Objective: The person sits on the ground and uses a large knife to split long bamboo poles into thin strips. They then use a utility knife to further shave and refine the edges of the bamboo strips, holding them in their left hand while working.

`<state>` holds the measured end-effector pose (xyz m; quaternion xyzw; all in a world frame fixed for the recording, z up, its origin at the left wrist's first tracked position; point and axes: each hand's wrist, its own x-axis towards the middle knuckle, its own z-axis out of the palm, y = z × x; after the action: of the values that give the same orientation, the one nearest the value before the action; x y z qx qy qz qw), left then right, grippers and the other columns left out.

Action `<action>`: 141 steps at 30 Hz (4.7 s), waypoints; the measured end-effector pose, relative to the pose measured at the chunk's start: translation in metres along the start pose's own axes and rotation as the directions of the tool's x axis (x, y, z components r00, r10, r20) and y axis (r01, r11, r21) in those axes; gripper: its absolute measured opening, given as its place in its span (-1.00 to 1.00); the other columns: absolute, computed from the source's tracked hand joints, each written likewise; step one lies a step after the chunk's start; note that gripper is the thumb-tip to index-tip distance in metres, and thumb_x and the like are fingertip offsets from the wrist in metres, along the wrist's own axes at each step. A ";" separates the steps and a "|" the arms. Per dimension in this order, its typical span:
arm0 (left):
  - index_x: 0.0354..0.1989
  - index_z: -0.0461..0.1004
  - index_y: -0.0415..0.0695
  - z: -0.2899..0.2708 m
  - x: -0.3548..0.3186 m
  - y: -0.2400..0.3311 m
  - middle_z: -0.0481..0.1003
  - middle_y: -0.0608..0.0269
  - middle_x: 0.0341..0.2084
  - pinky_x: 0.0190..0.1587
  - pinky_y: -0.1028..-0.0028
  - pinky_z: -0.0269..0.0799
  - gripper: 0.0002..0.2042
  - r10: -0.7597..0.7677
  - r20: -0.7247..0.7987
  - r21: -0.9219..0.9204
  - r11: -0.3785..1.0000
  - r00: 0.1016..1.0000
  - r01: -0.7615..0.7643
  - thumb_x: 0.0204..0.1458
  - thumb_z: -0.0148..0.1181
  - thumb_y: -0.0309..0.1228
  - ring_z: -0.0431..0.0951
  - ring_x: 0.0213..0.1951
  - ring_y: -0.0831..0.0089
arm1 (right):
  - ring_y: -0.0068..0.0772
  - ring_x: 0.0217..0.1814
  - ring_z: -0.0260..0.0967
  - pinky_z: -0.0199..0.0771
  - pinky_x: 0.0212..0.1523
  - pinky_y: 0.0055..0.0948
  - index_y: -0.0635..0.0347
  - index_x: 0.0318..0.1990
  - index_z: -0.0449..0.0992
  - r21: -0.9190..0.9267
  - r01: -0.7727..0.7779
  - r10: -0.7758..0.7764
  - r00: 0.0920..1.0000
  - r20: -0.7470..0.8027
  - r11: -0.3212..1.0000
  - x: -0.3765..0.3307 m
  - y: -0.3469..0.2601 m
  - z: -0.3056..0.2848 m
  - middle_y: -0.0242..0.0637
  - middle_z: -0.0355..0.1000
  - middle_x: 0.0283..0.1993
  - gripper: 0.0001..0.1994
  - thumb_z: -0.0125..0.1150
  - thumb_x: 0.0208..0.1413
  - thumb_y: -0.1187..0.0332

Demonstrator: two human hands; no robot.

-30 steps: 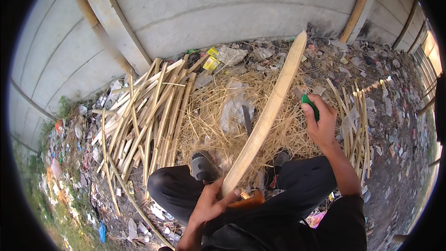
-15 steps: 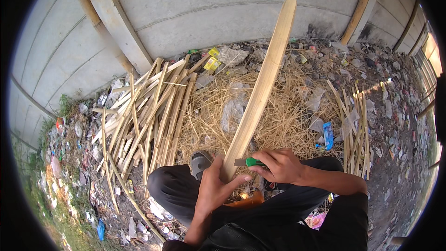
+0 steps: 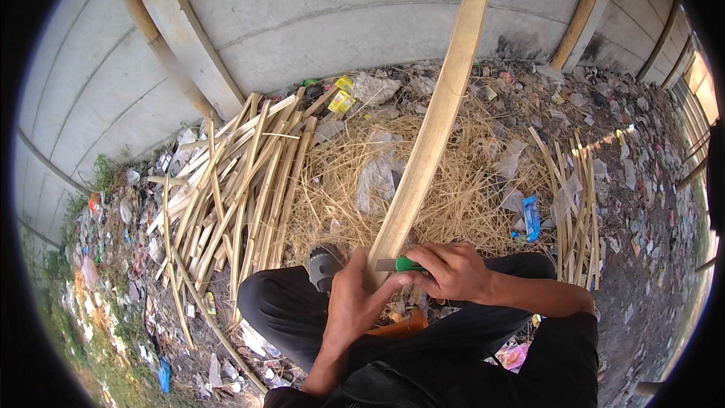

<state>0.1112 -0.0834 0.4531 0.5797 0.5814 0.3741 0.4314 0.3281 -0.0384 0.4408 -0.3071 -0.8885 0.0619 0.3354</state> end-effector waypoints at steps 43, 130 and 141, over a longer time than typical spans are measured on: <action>-0.34 0.36 -0.29 -0.017 -0.028 -0.013 0.43 -0.07 -0.70 -0.54 0.21 0.33 -0.58 0.020 -0.020 0.193 0.981 1.000 -0.016 0.28 0.36 -0.17 0.52 -0.63 0.09 | -0.29 -0.45 0.62 0.59 -0.49 -0.37 0.18 -0.08 0.58 -0.094 -0.115 0.101 0.984 -0.148 0.989 0.019 0.040 -0.024 -0.27 0.64 -0.28 -0.73 0.43 0.26 0.20; -0.26 0.51 -0.30 -0.011 -0.002 -0.002 0.46 0.30 -0.72 -0.58 0.49 0.27 -0.69 0.074 -0.170 0.130 0.990 0.983 -0.052 0.29 0.38 -0.27 0.42 -0.64 0.66 | -0.30 -0.52 0.61 0.58 -0.58 -0.35 0.12 -0.07 0.54 -0.047 0.022 -0.023 1.000 -0.019 0.999 0.034 0.024 -0.003 -0.27 0.60 -0.34 -0.72 0.30 0.36 0.10; -0.33 0.45 -0.30 -0.016 -0.009 -0.011 0.44 0.18 -0.75 -0.59 0.41 0.30 -0.68 0.108 -0.158 0.200 0.977 0.981 -0.076 0.29 0.36 -0.28 0.45 -0.68 0.57 | -0.32 -0.49 0.62 0.56 -0.56 -0.35 0.08 -0.13 0.56 -0.070 -0.033 0.026 0.995 -0.097 0.997 0.041 0.035 -0.009 -0.31 0.60 -0.37 -0.74 0.33 0.34 0.09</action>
<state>0.0922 -0.0922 0.4489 0.6115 0.6216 0.3831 0.3047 0.3274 0.0132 0.4599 -0.3347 -0.8683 0.0203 0.3655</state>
